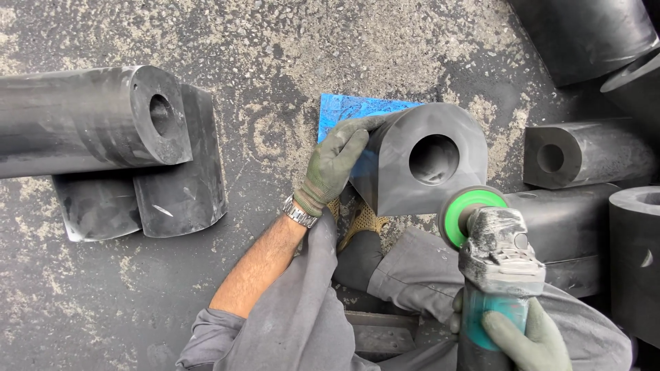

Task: Using a handheld angle grinder to sand and shape the edges of heavy rubber industrial blocks.

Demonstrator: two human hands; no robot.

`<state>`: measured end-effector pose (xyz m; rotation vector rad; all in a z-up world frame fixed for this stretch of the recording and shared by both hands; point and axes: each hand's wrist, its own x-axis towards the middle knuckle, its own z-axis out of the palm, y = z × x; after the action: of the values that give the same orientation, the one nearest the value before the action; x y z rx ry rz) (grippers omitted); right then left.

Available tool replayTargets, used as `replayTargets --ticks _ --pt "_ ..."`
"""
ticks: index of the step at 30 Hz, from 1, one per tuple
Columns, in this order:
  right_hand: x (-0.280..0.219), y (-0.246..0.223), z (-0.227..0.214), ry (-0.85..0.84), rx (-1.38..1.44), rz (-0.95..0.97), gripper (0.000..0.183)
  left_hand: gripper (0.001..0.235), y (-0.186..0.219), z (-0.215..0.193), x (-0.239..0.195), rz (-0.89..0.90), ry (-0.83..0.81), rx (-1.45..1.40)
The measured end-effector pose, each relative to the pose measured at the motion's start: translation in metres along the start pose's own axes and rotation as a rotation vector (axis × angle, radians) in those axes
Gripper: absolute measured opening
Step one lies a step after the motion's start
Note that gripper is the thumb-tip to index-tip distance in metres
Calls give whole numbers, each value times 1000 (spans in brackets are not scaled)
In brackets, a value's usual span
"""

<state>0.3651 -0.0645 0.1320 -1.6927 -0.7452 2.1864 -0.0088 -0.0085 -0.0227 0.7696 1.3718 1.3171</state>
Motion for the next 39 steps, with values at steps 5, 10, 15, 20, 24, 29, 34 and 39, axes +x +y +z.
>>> replayTargets --ticks 5,10,15,20,24,29,34,39 --pt "10 -16 57 53 -254 99 73 33 5 3 2 18 -10 26" --pt "17 -27 78 56 -302 142 73 33 3 1 -1 17 -15 67" --pt "3 -22 41 70 30 -27 59 33 -3 0 -3 57 -6 26" --pt "10 -8 37 51 20 -58 61 32 0 3 -2 83 29 72" --pt "17 -27 68 7 -98 29 70 33 -2 7 -6 112 26 84" --pt "3 -27 17 44 36 -83 62 39 29 12 -23 241 67 307" --pt "-21 -29 -20 160 74 -258 64 67 59 46 -21 347 69 474" --pt "-27 -14 -20 -13 162 -257 68 87 55 62 -6 242 92 603"
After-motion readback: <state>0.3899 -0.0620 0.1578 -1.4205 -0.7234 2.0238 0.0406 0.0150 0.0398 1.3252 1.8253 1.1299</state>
